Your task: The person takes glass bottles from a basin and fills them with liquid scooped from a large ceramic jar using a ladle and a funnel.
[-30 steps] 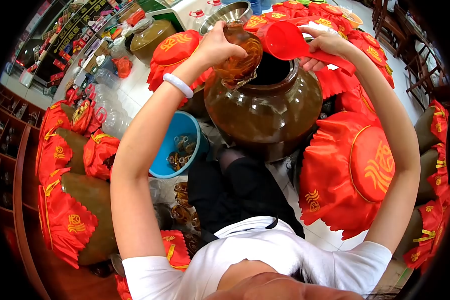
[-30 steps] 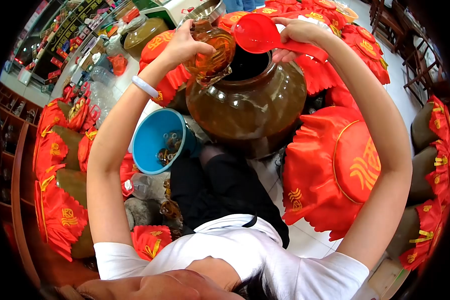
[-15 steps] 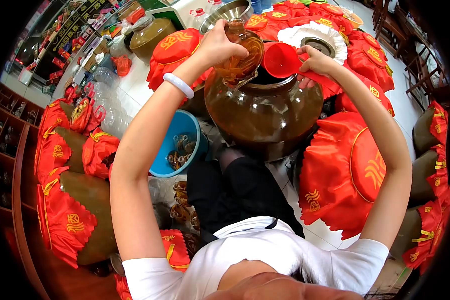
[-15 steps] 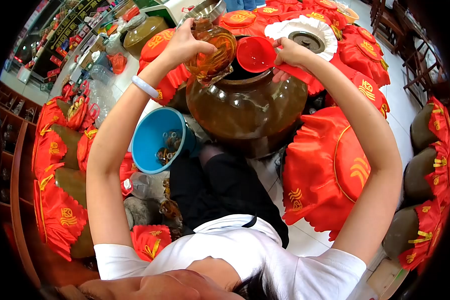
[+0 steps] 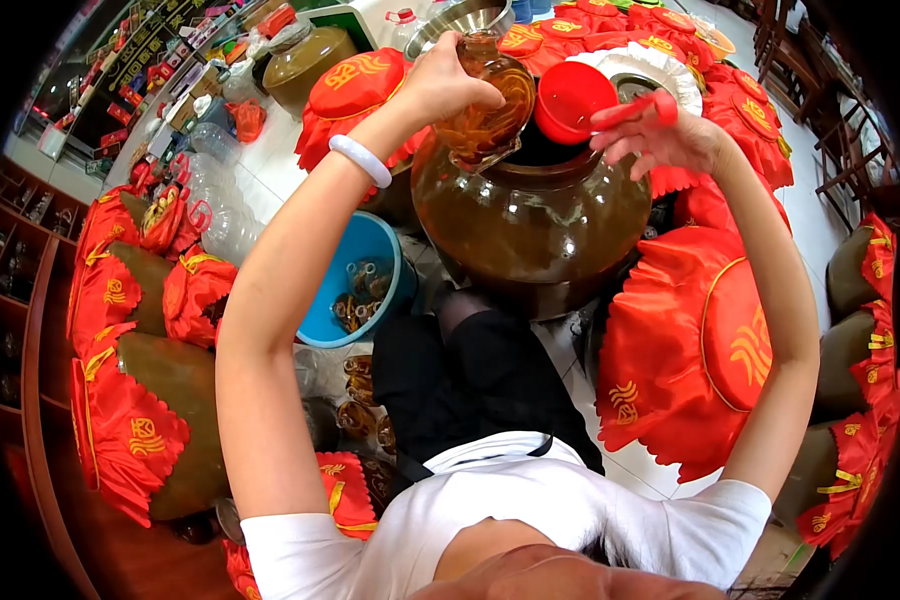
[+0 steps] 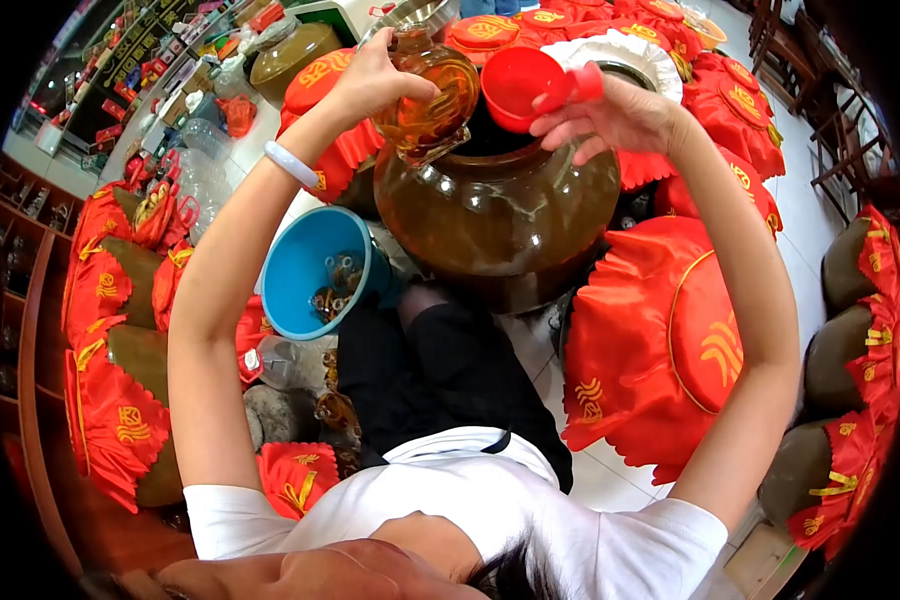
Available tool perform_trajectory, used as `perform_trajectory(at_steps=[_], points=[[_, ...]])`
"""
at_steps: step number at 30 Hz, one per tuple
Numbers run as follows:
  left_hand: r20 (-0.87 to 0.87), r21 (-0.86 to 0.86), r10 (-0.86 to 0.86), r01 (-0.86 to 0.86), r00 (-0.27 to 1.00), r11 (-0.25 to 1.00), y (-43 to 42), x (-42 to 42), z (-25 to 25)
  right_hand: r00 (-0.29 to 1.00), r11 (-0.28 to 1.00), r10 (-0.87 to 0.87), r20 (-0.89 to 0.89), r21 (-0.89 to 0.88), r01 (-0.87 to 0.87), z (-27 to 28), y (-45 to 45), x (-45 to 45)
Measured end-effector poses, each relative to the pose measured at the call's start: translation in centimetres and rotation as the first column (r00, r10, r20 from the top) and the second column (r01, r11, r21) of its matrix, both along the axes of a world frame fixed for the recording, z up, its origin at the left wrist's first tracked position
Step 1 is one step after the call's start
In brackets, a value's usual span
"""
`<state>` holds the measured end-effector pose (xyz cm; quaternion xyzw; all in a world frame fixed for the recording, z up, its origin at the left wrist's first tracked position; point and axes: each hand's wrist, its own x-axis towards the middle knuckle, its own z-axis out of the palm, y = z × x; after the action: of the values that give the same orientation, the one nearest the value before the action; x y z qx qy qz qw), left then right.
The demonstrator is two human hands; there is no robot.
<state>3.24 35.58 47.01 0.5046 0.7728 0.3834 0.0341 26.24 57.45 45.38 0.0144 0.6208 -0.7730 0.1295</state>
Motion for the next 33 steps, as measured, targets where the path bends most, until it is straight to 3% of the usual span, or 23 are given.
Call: perform_trajectory(at_steps=[2,3,4,6,7,8,10,11,12,14,15,16,18,19,22,26,29,33], points=[[-0.007,-0.013,0.008,-0.008,1.000,1.000,0.1,0.3,0.2,0.988,0.986,0.098,-0.121,0.144,-0.080,1.2,-0.2,-0.2],[-0.019,-0.030,0.015,-0.016,1.000,0.999,0.1,0.5,0.3,0.978,0.969,0.010,-0.210,0.243,0.043,1.4,-0.9,0.0],[-0.031,-0.046,0.022,-0.024,0.999,0.999,0.1,0.5,0.4,0.977,0.969,0.006,-0.212,0.242,0.046,1.7,-0.9,-0.4],[-0.025,-0.025,0.031,-0.031,0.999,0.999,0.0,0.7,0.3,0.967,0.720,-0.178,-0.183,0.645,0.255,2.3,-0.5,-1.5],[-0.017,-0.002,0.043,-0.043,0.999,0.999,0.0,0.7,0.1,0.899,0.674,-0.299,-0.321,0.596,0.437,2.3,-1.3,-1.7],[-0.018,-0.002,0.043,-0.043,0.999,0.999,0.1,0.5,-0.1,0.898,0.674,-0.299,-0.322,0.595,0.438,2.9,-1.9,-1.9],[-0.029,-0.009,0.056,-0.056,0.998,0.998,0.3,0.3,-0.2,0.862,0.529,-0.318,-0.395,0.681,0.506,4.6,-2.7,-1.9],[-0.030,-0.010,0.054,-0.054,0.998,0.998,0.3,0.4,-0.2,0.822,0.515,-0.302,-0.483,0.643,0.567,4.1,-2.0,-2.8],[-0.075,-0.006,0.060,-0.061,0.995,0.998,0.5,0.4,-0.2,0.820,0.514,-0.306,-0.484,0.641,0.570,4.4,-1.5,-3.3],[-0.125,0.001,0.064,-0.064,0.990,0.998,0.6,0.9,0.1,0.769,0.316,-0.200,-0.607,0.703,0.637,5.5,-1.5,-4.3],[-0.120,-0.003,0.069,-0.070,0.990,0.998,0.6,1.2,0.2,0.845,0.235,-0.306,-0.438,0.826,0.513,10.3,-6.3,-1.7],[-0.116,-0.007,0.075,-0.077,0.990,0.997,0.6,1.5,0.4,0.844,0.235,-0.307,-0.440,0.824,0.515,10.2,-5.6,-2.5],[-0.113,-0.025,0.091,-0.094,0.989,0.995,0.6,1.9,0.7,0.794,0.100,-0.107,-0.599,0.788,0.607,9.8,-3.7,-5.0],[-0.108,-0.044,0.107,-0.112,0.988,0.993,0.6,2.1,0.8,0.810,0.037,-0.126,-0.572,0.813,0.580,10.8,-4.6,-4.7],[-0.087,-0.132,0.102,-0.113,0.991,0.985,0.9,2.0,1.2,0.901,0.098,-0.106,-0.420,0.898,0.429,12.6,-5.0,-5.5],[-0.074,-0.133,0.079,-0.089,0.994,0.987,1.2,2.1,1.0,0.877,0.082,-0.114,-0.467,0.875,0.477,12.9,-5.2,-6.4],[-0.159,-0.075,0.100,-0.113,0.982,0.991,1.7,2.3,1.1,0.882,0.079,-0.088,-0.462,0.880,0.469,13.0,-4.8,-6.5],[-0.223,-0.146,0.112,-0.147,0.968,0.978,2.3,3.2,1.8,0.910,0.127,-0.126,-0.394,0.904,0.409,13.0,-4.2,-6.0]])
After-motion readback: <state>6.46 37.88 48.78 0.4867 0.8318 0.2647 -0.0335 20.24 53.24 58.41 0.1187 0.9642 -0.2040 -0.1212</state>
